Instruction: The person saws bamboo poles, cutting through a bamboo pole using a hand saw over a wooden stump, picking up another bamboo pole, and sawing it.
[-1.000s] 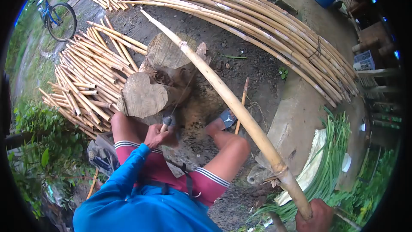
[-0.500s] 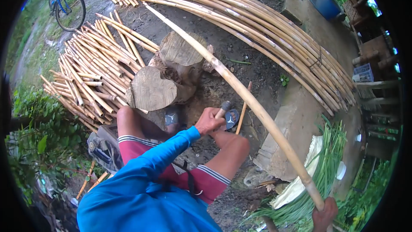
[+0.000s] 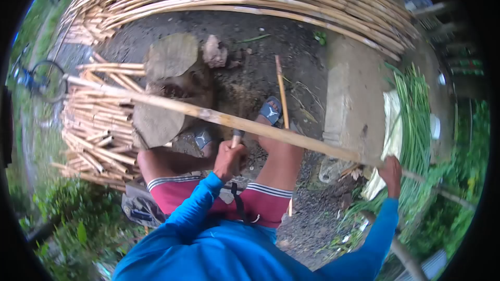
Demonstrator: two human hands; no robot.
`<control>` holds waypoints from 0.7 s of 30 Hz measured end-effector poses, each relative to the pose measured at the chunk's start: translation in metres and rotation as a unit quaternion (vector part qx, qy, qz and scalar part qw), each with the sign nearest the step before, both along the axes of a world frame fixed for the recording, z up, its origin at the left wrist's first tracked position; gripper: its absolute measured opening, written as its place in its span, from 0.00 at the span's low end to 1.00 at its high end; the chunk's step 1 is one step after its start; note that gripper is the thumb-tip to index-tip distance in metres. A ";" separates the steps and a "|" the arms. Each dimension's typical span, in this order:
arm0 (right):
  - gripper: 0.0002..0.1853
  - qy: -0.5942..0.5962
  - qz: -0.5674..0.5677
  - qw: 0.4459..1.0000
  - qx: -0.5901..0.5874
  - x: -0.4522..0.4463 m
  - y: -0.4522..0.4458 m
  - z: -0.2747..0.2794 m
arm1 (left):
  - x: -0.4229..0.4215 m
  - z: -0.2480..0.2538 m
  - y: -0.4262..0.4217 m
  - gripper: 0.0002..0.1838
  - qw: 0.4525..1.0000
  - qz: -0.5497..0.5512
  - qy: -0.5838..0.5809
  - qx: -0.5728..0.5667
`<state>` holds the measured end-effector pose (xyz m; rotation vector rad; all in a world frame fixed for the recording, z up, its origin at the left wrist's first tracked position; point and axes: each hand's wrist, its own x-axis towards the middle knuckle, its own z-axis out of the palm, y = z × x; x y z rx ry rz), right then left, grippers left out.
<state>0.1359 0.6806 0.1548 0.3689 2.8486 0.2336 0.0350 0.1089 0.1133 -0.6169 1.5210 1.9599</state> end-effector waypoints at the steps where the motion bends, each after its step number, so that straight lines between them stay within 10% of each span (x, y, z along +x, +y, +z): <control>1: 0.17 0.000 -0.005 0.999 -0.039 -0.010 -0.011 -0.016 | -0.008 0.000 -0.004 0.08 0.999 -0.009 -0.027 -0.033; 16: 0.19 -0.031 -0.037 0.994 -0.100 -0.118 -0.086 -0.116 | -0.046 -0.040 -0.051 0.07 0.988 0.072 -0.122 0.060; 21: 0.28 0.230 -0.048 0.970 -0.062 -0.111 -0.109 -0.107 | 0.002 -0.087 -0.105 0.09 0.998 0.013 -0.006 -0.056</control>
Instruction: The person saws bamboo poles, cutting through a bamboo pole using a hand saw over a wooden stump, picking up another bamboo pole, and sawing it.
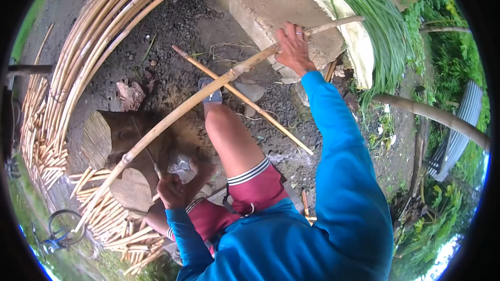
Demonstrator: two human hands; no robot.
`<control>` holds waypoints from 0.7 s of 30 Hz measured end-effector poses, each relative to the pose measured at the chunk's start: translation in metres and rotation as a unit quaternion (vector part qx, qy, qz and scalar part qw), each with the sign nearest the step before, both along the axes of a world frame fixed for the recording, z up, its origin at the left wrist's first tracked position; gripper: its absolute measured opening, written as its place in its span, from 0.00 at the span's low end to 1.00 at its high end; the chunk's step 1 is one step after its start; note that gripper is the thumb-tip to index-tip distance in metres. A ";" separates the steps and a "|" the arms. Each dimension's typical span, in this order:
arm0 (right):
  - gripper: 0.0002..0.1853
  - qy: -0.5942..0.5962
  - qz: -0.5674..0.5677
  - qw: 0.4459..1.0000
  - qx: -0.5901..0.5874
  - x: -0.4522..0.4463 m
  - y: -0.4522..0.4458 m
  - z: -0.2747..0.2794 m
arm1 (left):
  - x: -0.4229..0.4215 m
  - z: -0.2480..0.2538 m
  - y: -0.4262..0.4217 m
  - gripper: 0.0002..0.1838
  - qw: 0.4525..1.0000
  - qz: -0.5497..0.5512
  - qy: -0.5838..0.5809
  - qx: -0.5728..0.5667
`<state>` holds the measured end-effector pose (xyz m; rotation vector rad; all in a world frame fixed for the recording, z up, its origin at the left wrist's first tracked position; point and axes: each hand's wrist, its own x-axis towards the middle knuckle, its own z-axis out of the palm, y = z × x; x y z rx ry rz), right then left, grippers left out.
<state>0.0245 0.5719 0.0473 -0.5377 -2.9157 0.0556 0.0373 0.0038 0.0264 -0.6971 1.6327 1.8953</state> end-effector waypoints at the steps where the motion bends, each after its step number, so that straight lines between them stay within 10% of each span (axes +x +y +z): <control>1: 0.28 0.081 -0.049 0.995 0.009 0.004 -0.009 -0.003 | 0.009 -0.003 -0.012 0.09 0.996 -0.043 0.051 -0.053; 4: 0.24 0.229 -0.147 0.961 -0.052 0.033 -0.033 -0.047 | 0.022 0.035 -0.021 0.09 0.970 -0.154 0.026 -0.187; 6: 0.21 0.168 -0.209 0.939 -0.217 0.062 -0.063 -0.103 | 0.025 0.076 -0.011 0.09 0.959 -0.071 -0.177 -0.211; 10: 0.20 -0.021 -0.153 0.882 -0.445 0.121 -0.123 -0.258 | 0.072 0.088 -0.066 0.11 0.937 -0.152 -0.061 -0.309; 12: 0.21 -0.052 -0.156 0.876 -0.453 0.126 -0.141 -0.305 | 0.089 0.097 -0.097 0.12 0.890 -0.276 -0.033 -0.362; 15: 0.21 -0.076 -0.162 0.900 -0.397 0.095 -0.155 -0.333 | 0.123 0.105 -0.108 0.16 0.900 -0.233 -0.018 -0.368; 18: 0.22 -0.009 -0.006 0.916 -0.401 0.045 -0.145 -0.336 | 0.198 0.072 -0.176 0.43 0.917 -0.173 -0.002 -0.359; 21: 0.19 -0.078 -0.077 0.902 -0.417 0.007 -0.147 -0.390 | 0.191 0.067 -0.156 0.43 0.891 -0.149 0.074 -0.422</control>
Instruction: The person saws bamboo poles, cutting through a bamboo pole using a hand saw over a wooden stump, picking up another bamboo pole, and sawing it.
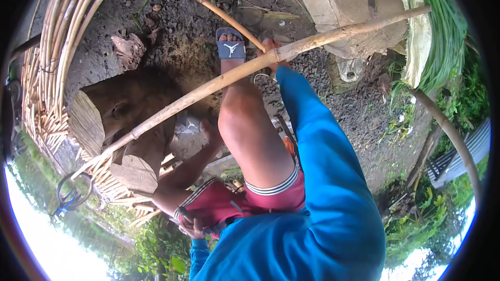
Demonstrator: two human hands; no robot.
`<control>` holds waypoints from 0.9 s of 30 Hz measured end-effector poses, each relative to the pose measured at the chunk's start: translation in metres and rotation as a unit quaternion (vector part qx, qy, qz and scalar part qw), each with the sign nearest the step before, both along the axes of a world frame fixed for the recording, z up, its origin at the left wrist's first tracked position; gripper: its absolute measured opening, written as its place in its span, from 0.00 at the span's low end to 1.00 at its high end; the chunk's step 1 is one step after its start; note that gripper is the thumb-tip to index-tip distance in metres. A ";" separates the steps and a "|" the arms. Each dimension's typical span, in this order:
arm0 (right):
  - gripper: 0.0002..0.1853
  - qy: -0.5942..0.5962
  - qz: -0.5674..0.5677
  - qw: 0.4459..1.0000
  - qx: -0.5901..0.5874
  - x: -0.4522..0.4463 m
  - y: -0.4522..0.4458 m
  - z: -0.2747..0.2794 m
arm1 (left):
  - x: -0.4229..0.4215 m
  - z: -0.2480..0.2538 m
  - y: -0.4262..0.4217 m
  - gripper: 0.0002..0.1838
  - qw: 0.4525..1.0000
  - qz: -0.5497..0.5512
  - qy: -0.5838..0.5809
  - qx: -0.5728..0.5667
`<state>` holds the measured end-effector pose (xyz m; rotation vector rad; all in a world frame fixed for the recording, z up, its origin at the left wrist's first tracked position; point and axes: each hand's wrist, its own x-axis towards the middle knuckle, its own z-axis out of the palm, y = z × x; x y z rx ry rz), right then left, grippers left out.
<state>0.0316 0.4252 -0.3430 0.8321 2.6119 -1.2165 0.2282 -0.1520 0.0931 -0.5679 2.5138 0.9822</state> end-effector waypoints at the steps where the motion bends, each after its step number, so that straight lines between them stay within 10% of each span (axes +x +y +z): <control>1: 0.21 0.007 0.001 0.999 0.040 -0.017 -0.003 0.008 | -0.003 -0.007 -0.012 0.43 0.990 -0.095 -0.010 -0.107; 3: 0.23 0.015 0.005 0.997 0.071 -0.037 -0.009 0.023 | -0.008 -0.004 -0.018 0.43 0.958 -0.187 -0.021 -0.218; 5: 0.27 -0.094 0.007 0.993 0.067 -0.053 -0.012 0.033 | -0.025 0.001 0.009 0.38 0.983 0.135 -0.124 0.019; 18: 0.27 -0.108 0.029 0.993 -0.023 -0.017 -0.028 0.078 | -0.062 -0.006 0.057 0.13 0.991 0.118 -0.016 0.061; 21: 0.21 0.050 0.168 0.964 0.200 0.017 -0.029 0.040 | -0.076 0.002 0.076 0.12 0.983 0.154 -0.014 0.096; 27: 0.33 -0.285 0.036 0.955 0.071 0.007 -0.034 0.221 | -0.069 0.002 0.077 0.10 0.988 0.093 0.047 0.113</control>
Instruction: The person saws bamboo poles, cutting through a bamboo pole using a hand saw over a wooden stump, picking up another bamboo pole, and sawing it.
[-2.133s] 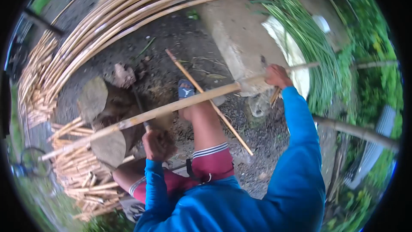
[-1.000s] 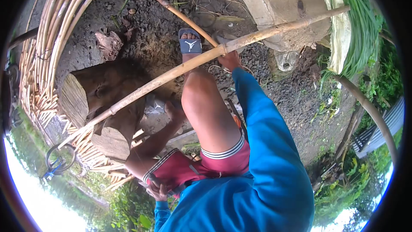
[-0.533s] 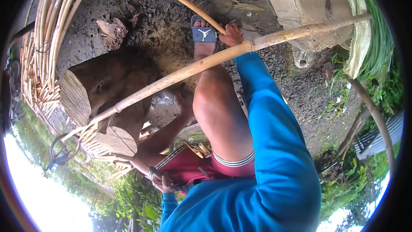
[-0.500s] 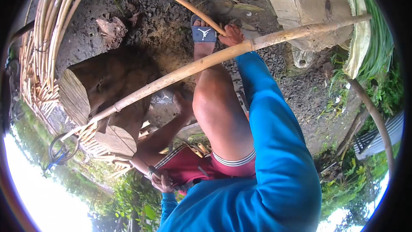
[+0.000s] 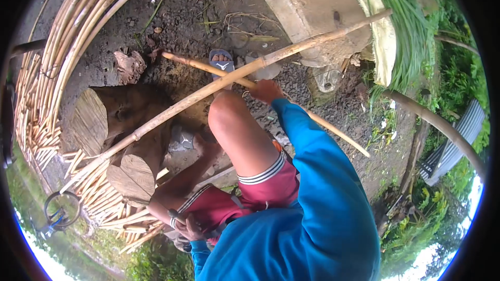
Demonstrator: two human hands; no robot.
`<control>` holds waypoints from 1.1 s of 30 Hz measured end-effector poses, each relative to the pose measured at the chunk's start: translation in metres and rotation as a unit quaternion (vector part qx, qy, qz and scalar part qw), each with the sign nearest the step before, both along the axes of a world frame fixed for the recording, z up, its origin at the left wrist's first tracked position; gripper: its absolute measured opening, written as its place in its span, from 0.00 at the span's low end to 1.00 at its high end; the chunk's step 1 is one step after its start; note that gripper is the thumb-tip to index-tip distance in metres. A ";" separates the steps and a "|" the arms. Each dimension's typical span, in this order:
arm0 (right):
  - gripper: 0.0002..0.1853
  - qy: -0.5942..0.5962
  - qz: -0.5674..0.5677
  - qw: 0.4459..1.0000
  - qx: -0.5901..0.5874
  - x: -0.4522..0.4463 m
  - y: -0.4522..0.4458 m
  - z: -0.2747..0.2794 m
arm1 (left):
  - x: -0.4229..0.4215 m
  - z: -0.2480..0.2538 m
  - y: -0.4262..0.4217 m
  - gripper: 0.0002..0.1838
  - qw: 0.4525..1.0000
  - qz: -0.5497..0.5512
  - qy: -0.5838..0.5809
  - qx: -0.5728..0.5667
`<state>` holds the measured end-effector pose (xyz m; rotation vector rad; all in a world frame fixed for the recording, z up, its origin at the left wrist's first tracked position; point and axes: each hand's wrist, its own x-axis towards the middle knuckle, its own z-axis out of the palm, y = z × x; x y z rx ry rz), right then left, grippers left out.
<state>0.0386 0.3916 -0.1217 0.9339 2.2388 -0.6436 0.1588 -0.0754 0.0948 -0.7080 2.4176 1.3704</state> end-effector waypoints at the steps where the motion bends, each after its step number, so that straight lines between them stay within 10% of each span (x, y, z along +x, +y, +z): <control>1: 0.33 -0.029 0.009 0.999 -0.022 0.015 0.007 0.002 | 0.004 -0.002 -0.005 0.11 1.000 -0.011 0.005 0.018; 11: 0.33 -0.213 -0.003 0.973 0.089 0.196 0.122 0.151 | 0.033 -0.013 -0.021 0.07 0.996 0.034 0.046 0.074; 19: 0.33 -0.131 0.089 0.955 0.251 0.274 0.223 0.278 | 0.031 -0.010 -0.016 0.06 0.985 0.055 0.090 0.138; 24: 0.43 -0.065 0.143 0.967 0.203 0.163 0.139 0.358 | 0.032 -0.018 -0.019 0.09 0.986 0.058 0.078 0.138; 33: 0.50 0.124 0.360 0.916 0.130 0.012 0.041 0.293 | 0.029 -0.007 -0.014 0.10 0.988 0.033 0.100 0.116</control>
